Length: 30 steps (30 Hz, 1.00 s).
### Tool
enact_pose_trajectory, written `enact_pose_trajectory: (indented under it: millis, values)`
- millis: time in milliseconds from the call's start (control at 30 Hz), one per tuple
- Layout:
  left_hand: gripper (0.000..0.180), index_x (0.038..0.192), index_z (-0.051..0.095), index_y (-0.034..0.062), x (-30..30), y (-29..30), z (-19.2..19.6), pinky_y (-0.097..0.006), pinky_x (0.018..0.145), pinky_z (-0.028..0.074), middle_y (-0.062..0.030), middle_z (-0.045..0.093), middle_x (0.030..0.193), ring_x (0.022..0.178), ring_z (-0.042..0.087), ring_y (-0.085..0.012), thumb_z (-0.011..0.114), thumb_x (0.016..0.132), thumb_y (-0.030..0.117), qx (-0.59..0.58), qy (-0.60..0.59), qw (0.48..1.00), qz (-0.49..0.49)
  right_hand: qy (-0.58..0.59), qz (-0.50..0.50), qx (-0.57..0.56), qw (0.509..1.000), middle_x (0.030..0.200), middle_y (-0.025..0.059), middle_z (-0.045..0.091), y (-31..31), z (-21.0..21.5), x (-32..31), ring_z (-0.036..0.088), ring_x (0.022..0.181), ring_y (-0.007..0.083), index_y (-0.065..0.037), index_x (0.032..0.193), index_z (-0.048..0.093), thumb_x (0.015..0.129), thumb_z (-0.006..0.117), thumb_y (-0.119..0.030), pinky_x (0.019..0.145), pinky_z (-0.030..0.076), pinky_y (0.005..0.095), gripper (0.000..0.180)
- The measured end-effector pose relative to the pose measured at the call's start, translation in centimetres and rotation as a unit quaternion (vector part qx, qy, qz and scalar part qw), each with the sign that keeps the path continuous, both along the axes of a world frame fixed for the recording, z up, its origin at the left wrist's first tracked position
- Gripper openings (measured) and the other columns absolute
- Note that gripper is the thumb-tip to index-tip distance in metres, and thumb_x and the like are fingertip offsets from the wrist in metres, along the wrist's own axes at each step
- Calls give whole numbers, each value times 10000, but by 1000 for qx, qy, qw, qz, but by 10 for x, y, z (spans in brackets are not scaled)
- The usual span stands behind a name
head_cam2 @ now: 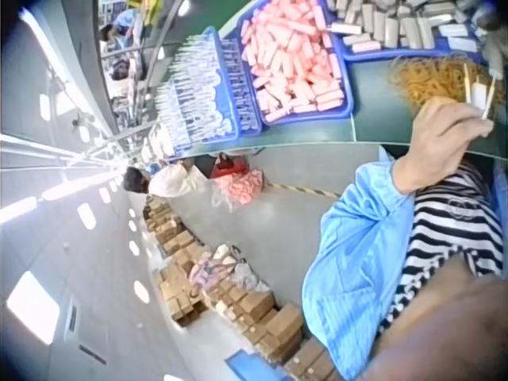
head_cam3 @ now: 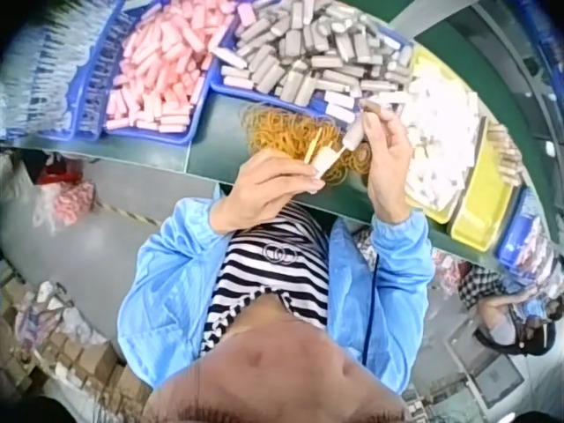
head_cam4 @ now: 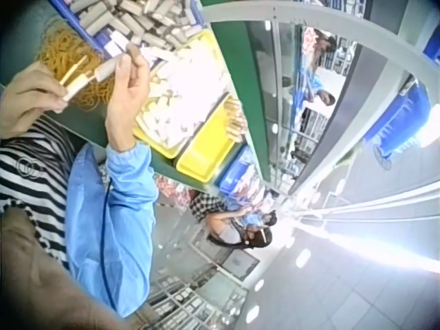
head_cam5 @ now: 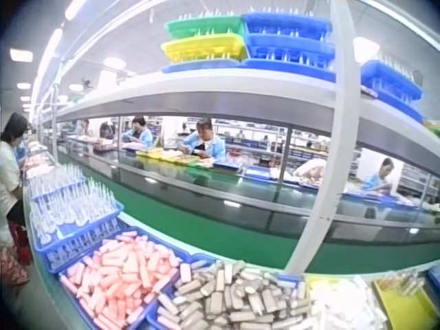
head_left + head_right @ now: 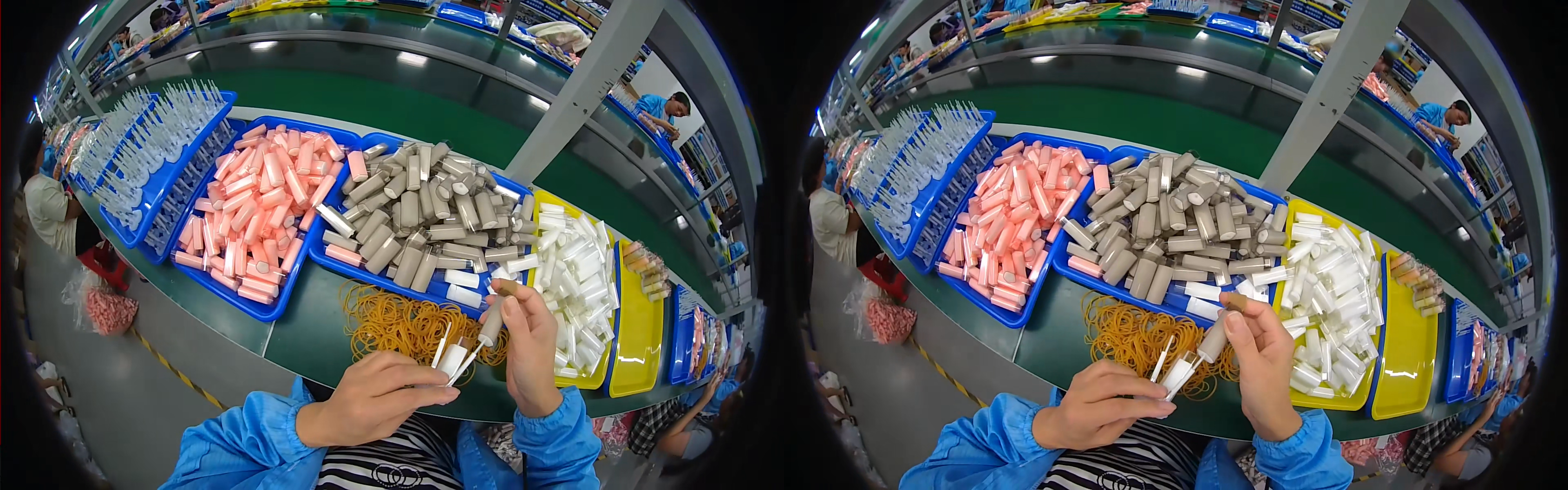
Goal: The person assembles small cylindrical objects by inserting white plastic rods into hollow pink and grey cylinders. They then secure the components with yellow rubber bands and place the finished units into a yellow tray. The process is repeated continuously throughout the clip.
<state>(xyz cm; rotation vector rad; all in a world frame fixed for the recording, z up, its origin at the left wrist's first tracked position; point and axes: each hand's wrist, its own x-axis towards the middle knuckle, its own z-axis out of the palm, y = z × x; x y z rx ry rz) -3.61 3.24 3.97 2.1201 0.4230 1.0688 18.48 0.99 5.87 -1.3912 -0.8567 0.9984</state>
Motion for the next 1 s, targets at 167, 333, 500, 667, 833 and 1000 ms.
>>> enact_pose_trajectory:
  millis: [167, 333, 500, 667, 833, 1000]
  values:
    - [401, 1123, 717, 101, -2, 0, -3, -332, 758, 502, -33, 666, 1100, 911, 616, -224, 707, 738, -12, 4, 14, 1000, 6, 13, 13, -8, 1000, 1027, 87, 642, 0, 3, 0, 607, 896, 126, 21, 1200, 591, 970, 600, -181, 826, 483, 270, 307]
    - [383, 1105, 704, 76, 0, 4, -5, -336, 744, 508, -48, 657, 1098, 899, 617, -238, 716, 734, -17, 15, 2, 1000, 11, -41, 67, -6, 997, 1062, 77, 635, -9, 3, -5, 589, 910, 94, 23, 1176, 624, 926, 648, -78, 827, 459, 221, 271]
    - [371, 1103, 648, 67, 5, 6, -20, -355, 690, 515, -106, 638, 1092, 858, 649, -267, 776, 756, 41, 47, -82, 993, 73, -82, 46, 86, 992, 1094, 95, 600, -27, -7, -34, 626, 968, 177, 9, 1162, 605, 859, 700, -88, 1131, 258, 470, 332]
    - [380, 1103, 657, 75, -8, 7, -26, -336, 673, 512, -97, 669, 1079, 854, 665, -247, 804, 753, 89, 35, -77, 992, 94, -126, 51, 157, 978, 1104, 129, 602, -30, -12, -44, 623, 948, 217, 5, 1186, 574, 884, 667, -139, 1090, 322, 423, 348]
    - [356, 1068, 700, 104, -21, 5, -28, -298, 631, 492, -65, 705, 1012, 797, 675, -203, 825, 735, 124, 92, -85, 984, 125, -280, 179, 176, 927, 1070, 132, 616, 0, 19, -37, 597, 986, 263, 2, 1154, 596, 888, 645, -134, 1031, 373, 402, 303]
    - [363, 1072, 708, 112, -44, 12, -44, -287, 585, 462, -49, 688, 961, 699, 632, -190, 818, 727, 94, 97, -38, 971, 216, -456, 210, 197, 842, 1000, 119, 638, 76, 26, -49, 559, 1018, 310, -29, 1112, 640, 844, 666, -88, 934, 401, 388, 276]
